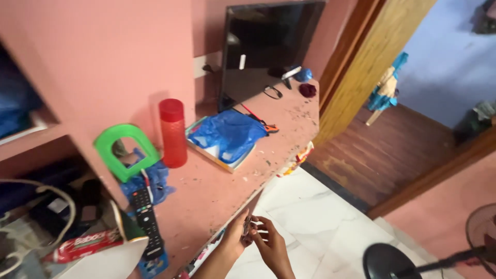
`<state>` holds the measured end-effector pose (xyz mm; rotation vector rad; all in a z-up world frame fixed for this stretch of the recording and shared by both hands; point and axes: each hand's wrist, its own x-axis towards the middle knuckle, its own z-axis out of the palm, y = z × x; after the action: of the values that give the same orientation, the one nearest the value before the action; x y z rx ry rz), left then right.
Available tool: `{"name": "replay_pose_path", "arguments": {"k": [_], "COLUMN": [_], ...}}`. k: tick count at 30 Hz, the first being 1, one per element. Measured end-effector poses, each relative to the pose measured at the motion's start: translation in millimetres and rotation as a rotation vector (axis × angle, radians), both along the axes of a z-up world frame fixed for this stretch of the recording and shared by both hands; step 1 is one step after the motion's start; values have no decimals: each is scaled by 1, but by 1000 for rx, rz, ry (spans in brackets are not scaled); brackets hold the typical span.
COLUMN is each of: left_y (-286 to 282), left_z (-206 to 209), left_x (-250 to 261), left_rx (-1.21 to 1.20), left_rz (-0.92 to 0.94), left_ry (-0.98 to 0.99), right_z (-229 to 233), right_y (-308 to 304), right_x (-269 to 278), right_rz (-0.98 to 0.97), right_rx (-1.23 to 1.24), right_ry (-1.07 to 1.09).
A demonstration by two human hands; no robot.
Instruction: Organize and sort various household items, books, and documents on a shelf.
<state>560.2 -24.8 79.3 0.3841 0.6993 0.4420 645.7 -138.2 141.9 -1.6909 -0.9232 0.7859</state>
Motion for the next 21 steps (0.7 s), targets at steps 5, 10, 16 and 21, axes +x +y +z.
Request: {"name": "replay_pose_path", "arguments": {"k": [5,10,16,21], "left_y": [16,63,125,154], "left_z": [6,-7,1,-1], "left_x": [44,102,171,203], "left_rx": [15,52,87,117], "left_rz": [-76,-140,-159,-175], "left_ry": [69,66,11,62], "right_z": [10,14,-6,-68], "right_y": [14,54,119,160], "right_x": [36,78,153,220], "right_rz": [-57,-108,-185,-167], "right_rx": [-51,-53,-52,-65], "right_ry": [-90,-130,-171,-113]}}
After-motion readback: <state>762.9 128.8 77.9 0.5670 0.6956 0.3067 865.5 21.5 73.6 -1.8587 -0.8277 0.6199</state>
